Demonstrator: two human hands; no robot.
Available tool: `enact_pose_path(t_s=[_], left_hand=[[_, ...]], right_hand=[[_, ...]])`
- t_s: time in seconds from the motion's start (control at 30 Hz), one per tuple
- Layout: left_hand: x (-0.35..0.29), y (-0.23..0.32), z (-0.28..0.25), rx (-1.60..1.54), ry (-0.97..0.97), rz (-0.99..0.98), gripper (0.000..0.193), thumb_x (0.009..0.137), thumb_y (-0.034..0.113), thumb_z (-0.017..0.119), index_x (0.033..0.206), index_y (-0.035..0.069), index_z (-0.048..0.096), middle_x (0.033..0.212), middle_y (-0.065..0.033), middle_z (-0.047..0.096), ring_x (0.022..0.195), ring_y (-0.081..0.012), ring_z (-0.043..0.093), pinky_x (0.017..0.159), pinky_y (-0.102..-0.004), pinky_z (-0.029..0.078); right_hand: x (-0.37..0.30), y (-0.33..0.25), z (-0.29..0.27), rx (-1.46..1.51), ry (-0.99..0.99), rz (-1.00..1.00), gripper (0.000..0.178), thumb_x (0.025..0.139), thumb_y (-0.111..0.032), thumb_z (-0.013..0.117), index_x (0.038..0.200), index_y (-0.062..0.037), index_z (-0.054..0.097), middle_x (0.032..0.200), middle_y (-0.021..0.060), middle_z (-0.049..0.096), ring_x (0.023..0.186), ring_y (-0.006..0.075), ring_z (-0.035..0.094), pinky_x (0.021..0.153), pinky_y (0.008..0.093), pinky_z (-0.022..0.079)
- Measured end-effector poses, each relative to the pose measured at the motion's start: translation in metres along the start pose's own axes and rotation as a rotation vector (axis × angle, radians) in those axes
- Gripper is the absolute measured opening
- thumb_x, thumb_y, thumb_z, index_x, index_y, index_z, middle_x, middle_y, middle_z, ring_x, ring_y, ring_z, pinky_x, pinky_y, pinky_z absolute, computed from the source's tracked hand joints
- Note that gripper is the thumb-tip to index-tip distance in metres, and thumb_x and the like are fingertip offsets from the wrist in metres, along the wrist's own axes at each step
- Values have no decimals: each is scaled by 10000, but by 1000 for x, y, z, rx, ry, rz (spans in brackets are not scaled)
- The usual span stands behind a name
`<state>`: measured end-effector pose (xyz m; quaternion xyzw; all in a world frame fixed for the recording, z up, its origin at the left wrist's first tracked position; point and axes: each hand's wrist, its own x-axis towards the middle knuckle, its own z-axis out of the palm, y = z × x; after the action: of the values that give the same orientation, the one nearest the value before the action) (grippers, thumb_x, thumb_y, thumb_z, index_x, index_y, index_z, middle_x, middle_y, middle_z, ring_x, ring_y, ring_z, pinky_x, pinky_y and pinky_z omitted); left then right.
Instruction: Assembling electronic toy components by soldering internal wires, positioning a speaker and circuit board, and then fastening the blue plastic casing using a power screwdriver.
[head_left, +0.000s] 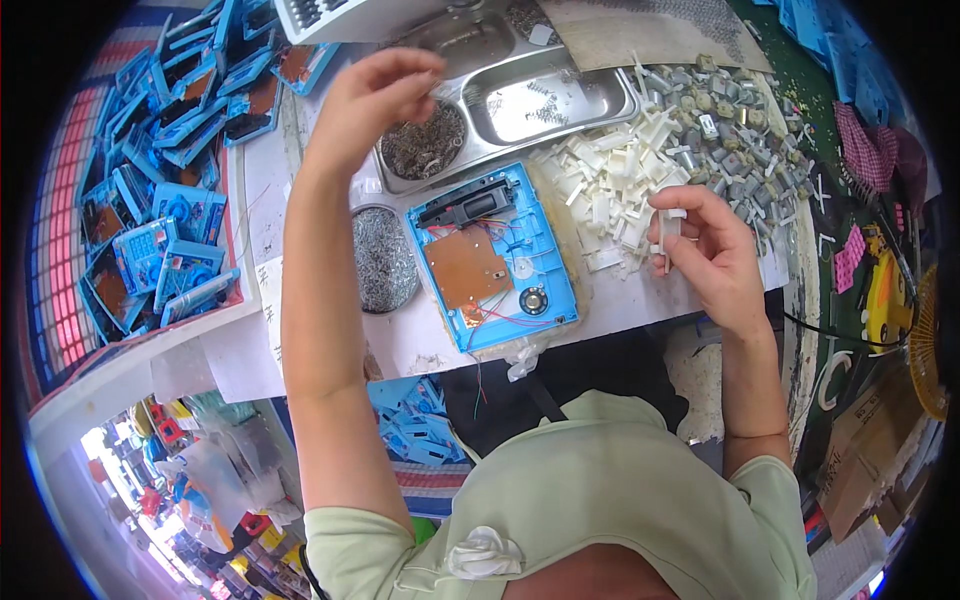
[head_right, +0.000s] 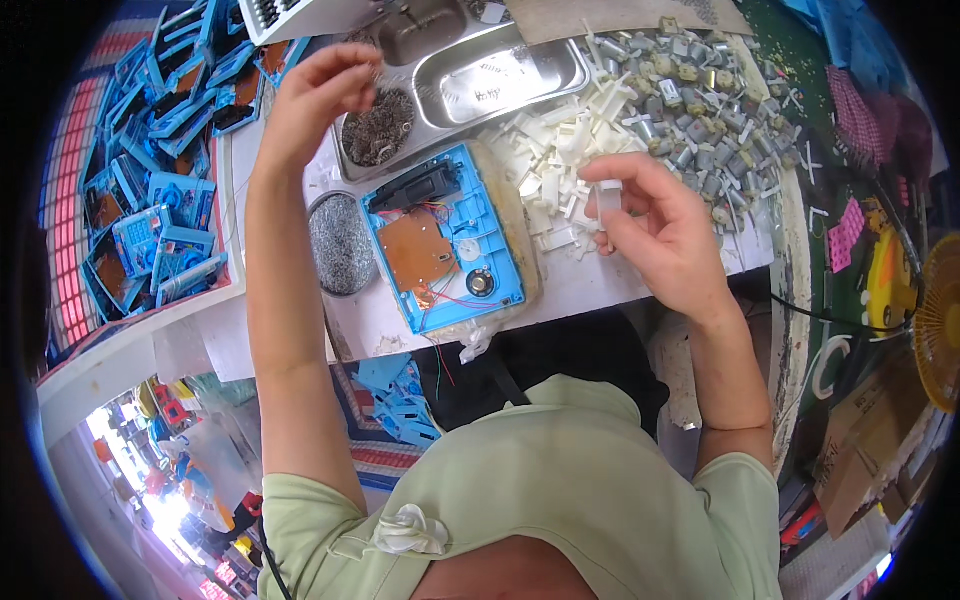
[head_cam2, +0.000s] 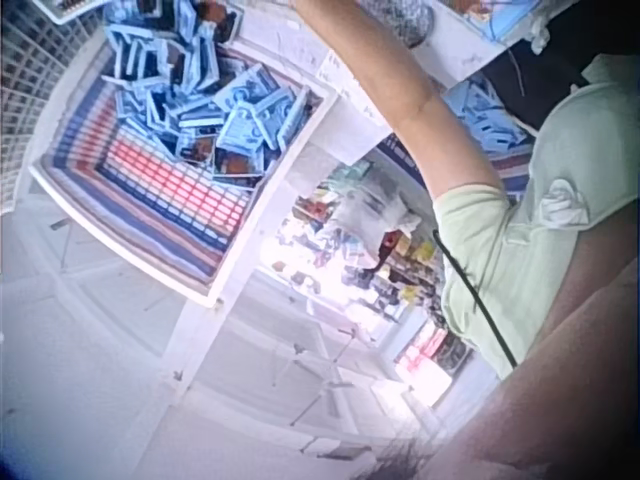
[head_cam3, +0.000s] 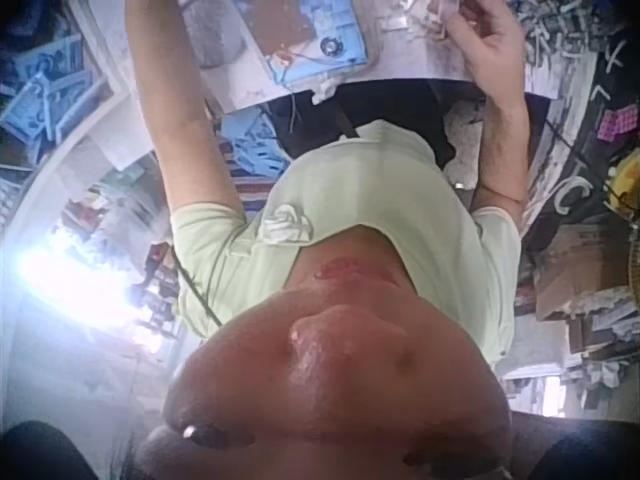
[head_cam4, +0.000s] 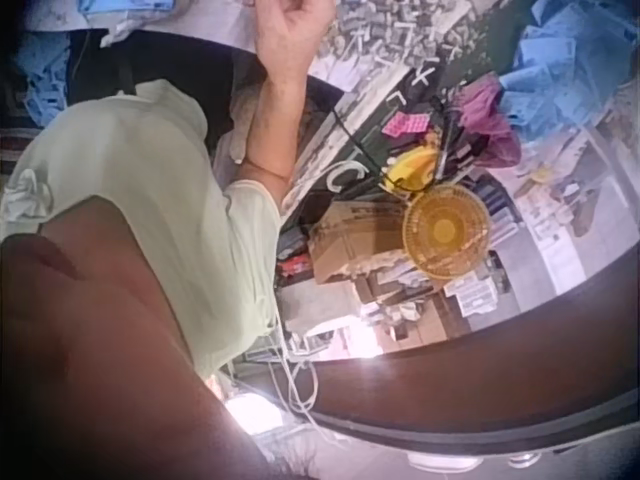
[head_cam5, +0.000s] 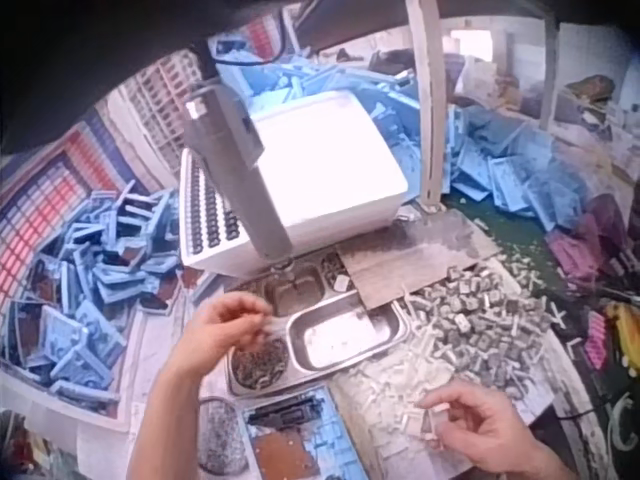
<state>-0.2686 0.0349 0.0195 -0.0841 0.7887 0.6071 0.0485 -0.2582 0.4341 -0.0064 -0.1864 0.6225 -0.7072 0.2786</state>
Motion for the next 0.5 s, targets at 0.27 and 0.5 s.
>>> enact_pose_path(t_s=[0.27, 0.5], left_hand=[[25, -14, 97, 1117, 192, 541, 218, 883, 188, 703, 1068, 79, 739, 1054, -140, 687, 932, -339, 683, 792, -432, 552], [68, -38, 106, 1276, 176, 590, 148, 873, 131, 614, 920, 65, 737, 907, -152, 716, 838, -355, 730, 705, -462, 598]], right_hand=[[20, 4, 17, 22, -62, 3, 218, 924, 80, 572, 1119, -6, 618, 1073, 36, 638, 958, 81, 611, 700, 209, 501], [6, -3, 14, -49, 67, -40, 190, 927, 48, 669, 1114, 16, 657, 999, 25, 660, 872, 49, 602, 654, 183, 477]])
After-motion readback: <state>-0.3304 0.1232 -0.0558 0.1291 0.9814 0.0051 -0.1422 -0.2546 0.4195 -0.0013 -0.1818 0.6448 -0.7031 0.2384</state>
